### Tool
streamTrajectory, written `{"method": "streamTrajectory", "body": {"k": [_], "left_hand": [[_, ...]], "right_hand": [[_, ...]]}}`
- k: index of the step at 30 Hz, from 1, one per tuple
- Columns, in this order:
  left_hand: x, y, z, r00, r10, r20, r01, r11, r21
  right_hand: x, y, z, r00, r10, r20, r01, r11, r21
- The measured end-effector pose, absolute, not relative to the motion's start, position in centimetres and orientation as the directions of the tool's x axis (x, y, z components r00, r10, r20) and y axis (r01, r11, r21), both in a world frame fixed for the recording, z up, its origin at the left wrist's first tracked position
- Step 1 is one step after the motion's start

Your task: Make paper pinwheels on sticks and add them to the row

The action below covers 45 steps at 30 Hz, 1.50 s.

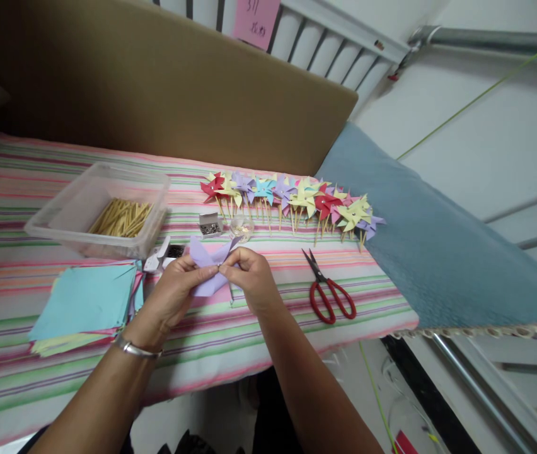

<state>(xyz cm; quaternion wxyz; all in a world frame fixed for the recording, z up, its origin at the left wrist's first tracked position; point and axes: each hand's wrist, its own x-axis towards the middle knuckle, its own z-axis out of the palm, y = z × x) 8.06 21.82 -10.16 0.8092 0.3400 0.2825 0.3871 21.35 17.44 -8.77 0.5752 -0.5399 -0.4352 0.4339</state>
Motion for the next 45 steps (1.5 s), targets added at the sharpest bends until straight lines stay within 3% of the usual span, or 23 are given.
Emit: {"method": "streamTrajectory", "body": {"k": [16,27,35,45], "left_hand": [[8.0,22.5,-11.4,0.386,0.906,-0.173,-0.355,0.318,0.879],[8.3,22.3,-11.1,0.369,0.911,-0.182,-0.401,0.333,0.854],[8.3,22.3,-11.0,0.382,0.911,-0.156,-0.385,0.311,0.869],[8.4,22.5,-11.7,0.426,0.880,-0.210,-0.298,0.355,0.886]], "right_hand": [[21.1,17.6,-8.8,0.297,0.952,0.074,0.147,0.031,-0.989],[20.1,17.7,-8.9,0.402,0.915,0.042,-0.058,0.071,-0.996],[20.4,18.0,-9.3,0.394,0.912,-0.116,-0.217,-0.030,-0.976],[20.6,17.6,-8.8,0.291,0.956,-0.044,-0.181,0.010,-0.983]]}}
